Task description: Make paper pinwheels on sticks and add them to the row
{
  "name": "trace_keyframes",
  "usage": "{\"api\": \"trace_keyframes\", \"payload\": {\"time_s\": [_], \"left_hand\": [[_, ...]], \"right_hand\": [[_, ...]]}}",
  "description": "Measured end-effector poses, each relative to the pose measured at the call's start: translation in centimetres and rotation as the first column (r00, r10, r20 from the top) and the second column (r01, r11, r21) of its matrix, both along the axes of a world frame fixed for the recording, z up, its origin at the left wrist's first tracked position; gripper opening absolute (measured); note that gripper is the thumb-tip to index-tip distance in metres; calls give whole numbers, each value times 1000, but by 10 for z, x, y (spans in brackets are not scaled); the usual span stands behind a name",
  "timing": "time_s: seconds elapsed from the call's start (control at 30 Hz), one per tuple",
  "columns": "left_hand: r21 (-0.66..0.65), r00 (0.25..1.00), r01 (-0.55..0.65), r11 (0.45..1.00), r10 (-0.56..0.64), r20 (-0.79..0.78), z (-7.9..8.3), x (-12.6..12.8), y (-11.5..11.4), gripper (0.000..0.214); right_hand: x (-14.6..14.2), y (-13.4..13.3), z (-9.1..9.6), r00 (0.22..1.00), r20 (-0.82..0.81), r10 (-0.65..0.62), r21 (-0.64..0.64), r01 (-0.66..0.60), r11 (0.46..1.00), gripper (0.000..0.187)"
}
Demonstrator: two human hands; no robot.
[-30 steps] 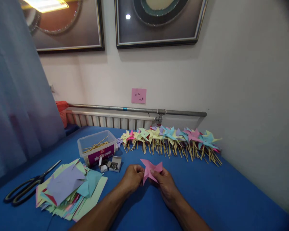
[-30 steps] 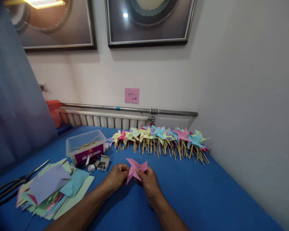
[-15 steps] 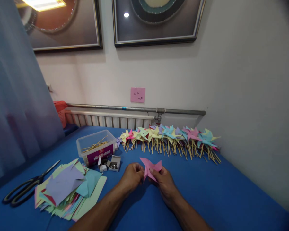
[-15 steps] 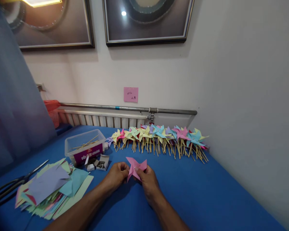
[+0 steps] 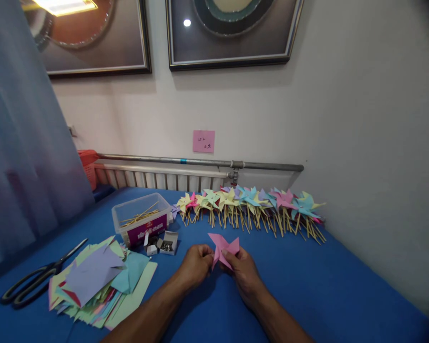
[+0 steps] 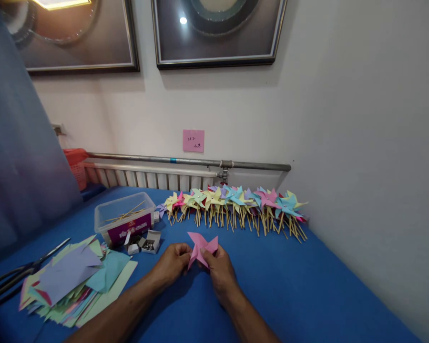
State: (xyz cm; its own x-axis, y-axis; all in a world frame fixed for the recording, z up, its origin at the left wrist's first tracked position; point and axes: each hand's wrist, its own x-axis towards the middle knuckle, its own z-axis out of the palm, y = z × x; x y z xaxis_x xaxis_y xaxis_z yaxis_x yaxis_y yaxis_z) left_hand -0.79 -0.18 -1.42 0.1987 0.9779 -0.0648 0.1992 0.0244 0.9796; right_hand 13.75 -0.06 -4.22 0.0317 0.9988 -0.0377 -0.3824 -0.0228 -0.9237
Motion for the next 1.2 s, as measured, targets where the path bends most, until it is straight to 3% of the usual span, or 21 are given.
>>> {"api": "trace_keyframes", "payload": {"time_s": [0.27, 0.43, 0.77, 1.03, 1.2], "left_hand": [[51, 1000, 24, 998, -24, 2, -12, -3, 5, 8], [174, 988, -40, 984, 64, -138, -7, -8, 4, 11], [202, 951, -83, 976, 138, -277, -2, -3, 0, 19], [230, 911, -13, 973, 106, -398, 3, -4, -4, 23], [219, 915, -26, 975, 111, -388, 4, -3, -5, 21]], "right_hand": [[1, 1, -3, 1000, -9, -6, -13, 6, 1000, 36], [3, 4, -8, 999, 9, -35, -5, 35, 999, 39], [4, 3, -7, 997, 67, -47, -2, 47, 999, 37], [1, 1, 0, 996, 87, -35, 2, 35, 999, 35], [1, 0, 0, 992, 111, -61, 8, 60, 998, 36]]}}
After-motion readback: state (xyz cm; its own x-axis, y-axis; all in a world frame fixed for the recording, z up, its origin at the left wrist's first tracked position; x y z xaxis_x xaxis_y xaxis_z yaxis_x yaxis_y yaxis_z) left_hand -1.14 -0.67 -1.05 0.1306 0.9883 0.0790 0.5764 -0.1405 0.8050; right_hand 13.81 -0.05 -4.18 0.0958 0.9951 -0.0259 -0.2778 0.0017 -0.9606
